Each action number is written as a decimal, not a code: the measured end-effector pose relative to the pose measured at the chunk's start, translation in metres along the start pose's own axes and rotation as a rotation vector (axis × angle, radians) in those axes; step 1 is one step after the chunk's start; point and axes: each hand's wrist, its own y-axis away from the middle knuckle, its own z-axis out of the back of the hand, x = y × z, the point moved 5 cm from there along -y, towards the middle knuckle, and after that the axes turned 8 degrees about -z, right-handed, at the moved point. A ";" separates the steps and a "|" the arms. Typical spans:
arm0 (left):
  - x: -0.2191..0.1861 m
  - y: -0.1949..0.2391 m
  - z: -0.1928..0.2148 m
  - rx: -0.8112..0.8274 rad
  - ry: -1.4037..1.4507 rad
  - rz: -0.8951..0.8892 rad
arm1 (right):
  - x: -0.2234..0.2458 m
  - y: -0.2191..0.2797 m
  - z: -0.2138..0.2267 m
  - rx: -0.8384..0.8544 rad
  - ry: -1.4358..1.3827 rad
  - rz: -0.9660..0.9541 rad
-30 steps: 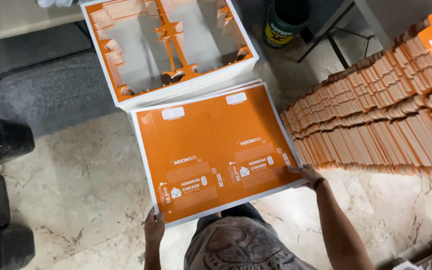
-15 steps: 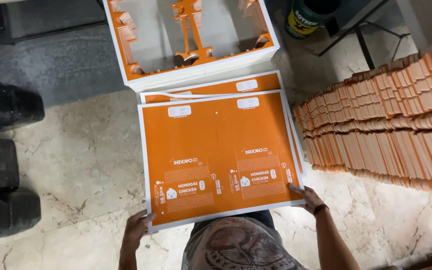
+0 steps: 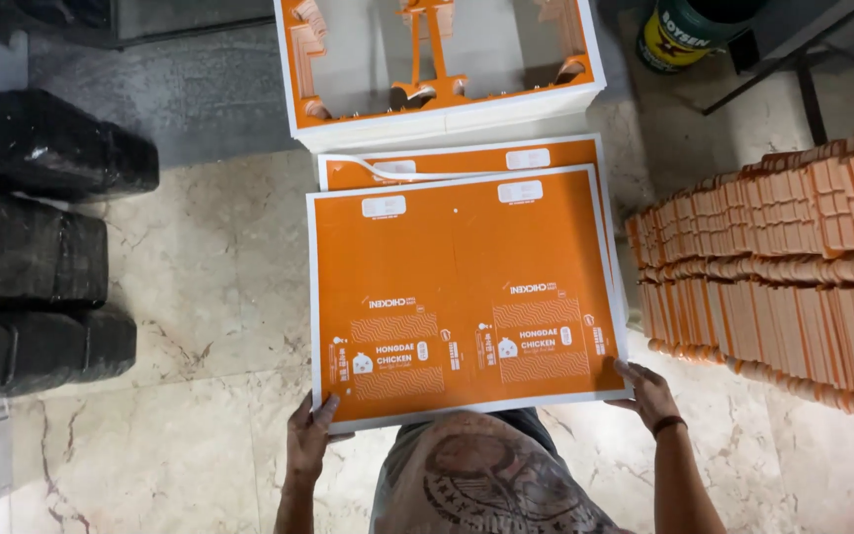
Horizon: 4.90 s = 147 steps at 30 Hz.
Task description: Manually stripping waste material from die-cut cardboard sheets using a template and stacking the finished products.
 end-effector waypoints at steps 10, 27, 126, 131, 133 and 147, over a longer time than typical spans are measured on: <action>-0.116 0.119 -0.028 0.018 -0.059 -0.572 | -0.057 -0.002 0.015 -0.027 -0.219 -0.177; 0.146 -0.003 0.064 -0.481 0.206 0.061 | -0.097 -0.047 -0.010 0.018 -0.516 -0.176; -0.181 -0.021 0.093 0.242 -0.017 -1.089 | 0.197 0.088 0.014 0.333 -0.138 1.037; -0.301 0.060 0.054 0.038 0.077 -0.945 | 0.308 0.256 -0.002 0.413 -0.182 1.122; -0.299 0.033 0.053 0.004 0.105 -0.794 | 0.313 0.255 -0.004 0.393 -0.179 1.083; -0.297 0.013 0.017 0.049 0.002 -0.535 | 0.302 0.198 -0.006 0.284 -0.204 0.983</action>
